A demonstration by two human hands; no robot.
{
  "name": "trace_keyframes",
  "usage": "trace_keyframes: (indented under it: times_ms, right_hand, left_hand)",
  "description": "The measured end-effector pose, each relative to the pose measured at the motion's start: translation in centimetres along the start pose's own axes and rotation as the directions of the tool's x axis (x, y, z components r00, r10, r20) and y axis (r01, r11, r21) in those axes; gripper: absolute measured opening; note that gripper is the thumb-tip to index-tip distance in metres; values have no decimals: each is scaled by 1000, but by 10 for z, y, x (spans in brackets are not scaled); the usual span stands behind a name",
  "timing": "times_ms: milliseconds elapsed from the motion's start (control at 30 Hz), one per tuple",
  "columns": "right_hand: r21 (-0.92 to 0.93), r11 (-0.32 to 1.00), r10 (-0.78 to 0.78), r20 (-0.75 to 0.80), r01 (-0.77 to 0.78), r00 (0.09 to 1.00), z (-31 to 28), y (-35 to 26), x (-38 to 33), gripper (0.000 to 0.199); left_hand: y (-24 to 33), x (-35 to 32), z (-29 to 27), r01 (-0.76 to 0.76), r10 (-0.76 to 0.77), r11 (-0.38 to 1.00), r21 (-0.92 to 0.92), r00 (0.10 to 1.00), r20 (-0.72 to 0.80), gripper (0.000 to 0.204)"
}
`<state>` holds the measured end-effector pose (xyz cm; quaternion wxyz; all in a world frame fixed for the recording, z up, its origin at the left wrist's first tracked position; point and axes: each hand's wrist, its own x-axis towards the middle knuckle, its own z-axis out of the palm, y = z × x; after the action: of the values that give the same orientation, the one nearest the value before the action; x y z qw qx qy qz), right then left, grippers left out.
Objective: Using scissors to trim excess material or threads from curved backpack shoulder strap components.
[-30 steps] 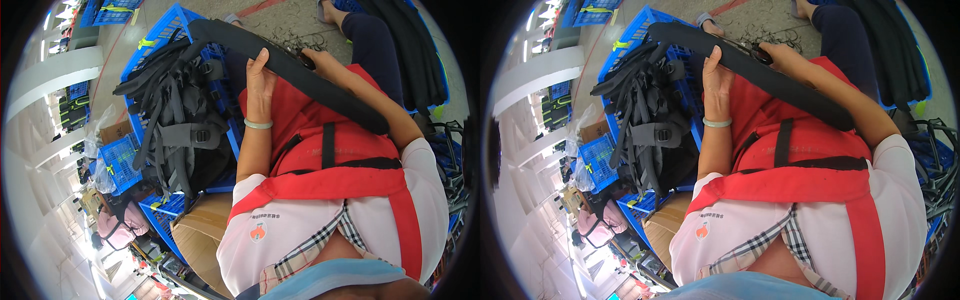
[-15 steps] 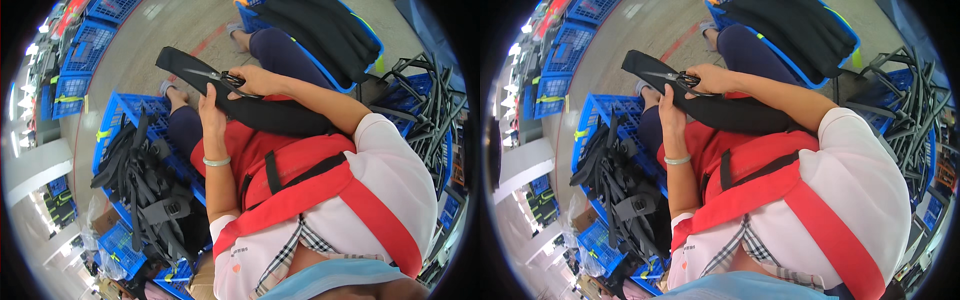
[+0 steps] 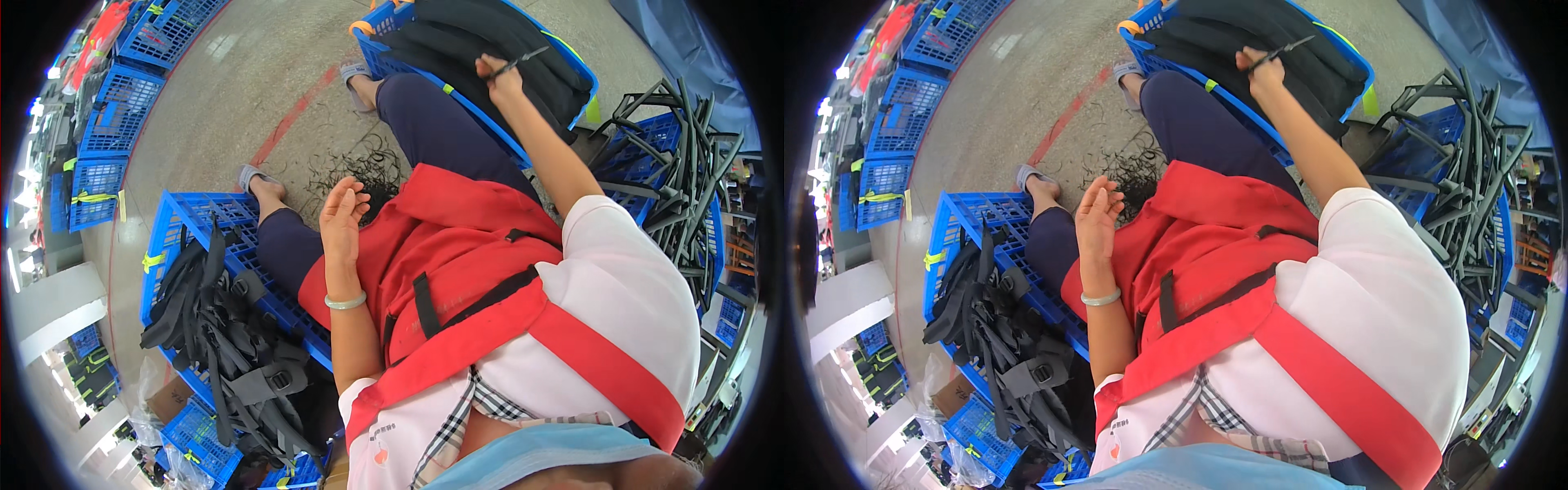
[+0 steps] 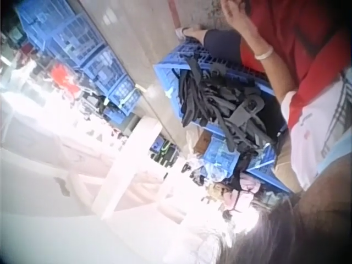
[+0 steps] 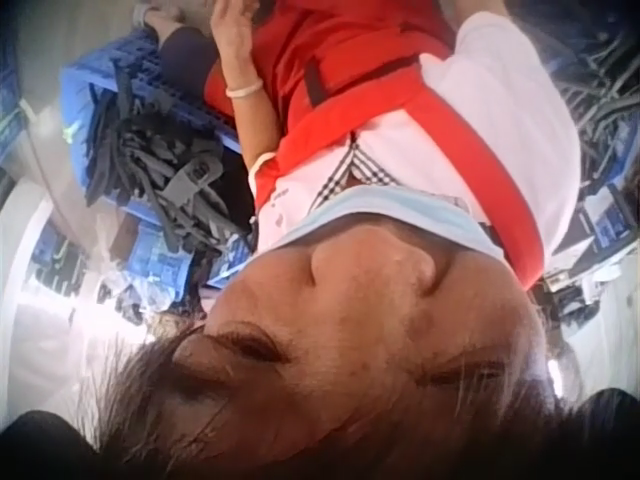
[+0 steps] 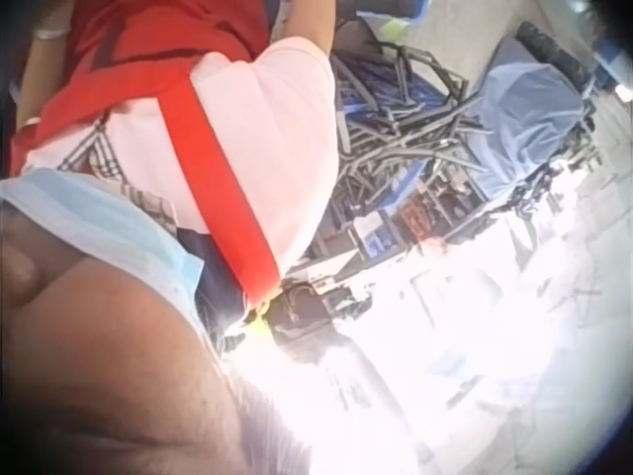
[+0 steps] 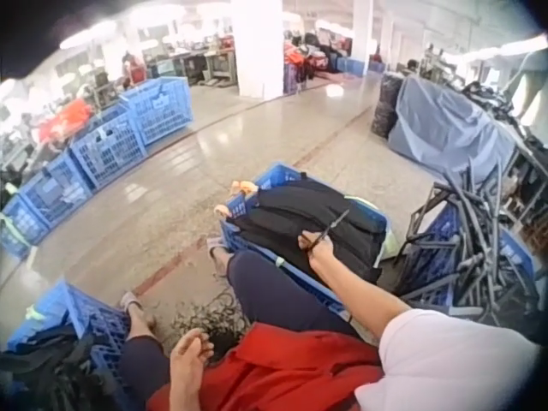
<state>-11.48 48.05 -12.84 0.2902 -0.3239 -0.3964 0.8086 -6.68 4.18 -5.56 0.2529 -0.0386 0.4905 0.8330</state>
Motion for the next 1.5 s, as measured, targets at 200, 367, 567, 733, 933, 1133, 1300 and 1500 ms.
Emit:
trace_keyframes:
  times_ms: [200, 367, 567, 733, 933, 1133, 1300, 1500]
  right_hand:
    - [-221, 968, 127, 18, -120, 992, 10, 30, -71, 13]
    - [-485, 856, 4, 352, 179, 936, 67, -12, -114, 18]
    - [-617, 257, -107, 747, 744, 656, 98, 8, -156, 25]
    - [-478, 62, 190, 867, 876, 460, 99, 6, -184, 35]
    - [-372, 92, 259, 905, 924, 339, 99, 13, -193, 33]
    - [-320, 54, 299, 909, 946, 290, 112, 22, -211, 32]
    - [-298, 111, 335, 910, 948, 246, 111, 29, -216, 32]
    - [-262, 122, 348, 915, 957, 206, 118, 26, -231, 32]
  left_hand:
    - [1, -13, -7, 24, -15, 997, 76, 993, -116, 28]
    - [2, -25, -9, -38, 42, 999, 29, 988, -151, 23]
    - [5, -37, -3, -88, 106, 991, 104, 976, -189, 24]
    - [26, -80, 8, -240, 304, 913, 331, 939, -159, 21]
    - [97, -204, 15, -473, 711, 612, 634, 680, -178, 16]
    - [127, -291, -79, -313, 881, 460, 831, 47, -470, 23]
    - [132, -305, -191, -72, 856, 508, 858, -66, -512, 26]
    - [191, -246, -274, 450, 894, 190, 873, 288, -343, 25]
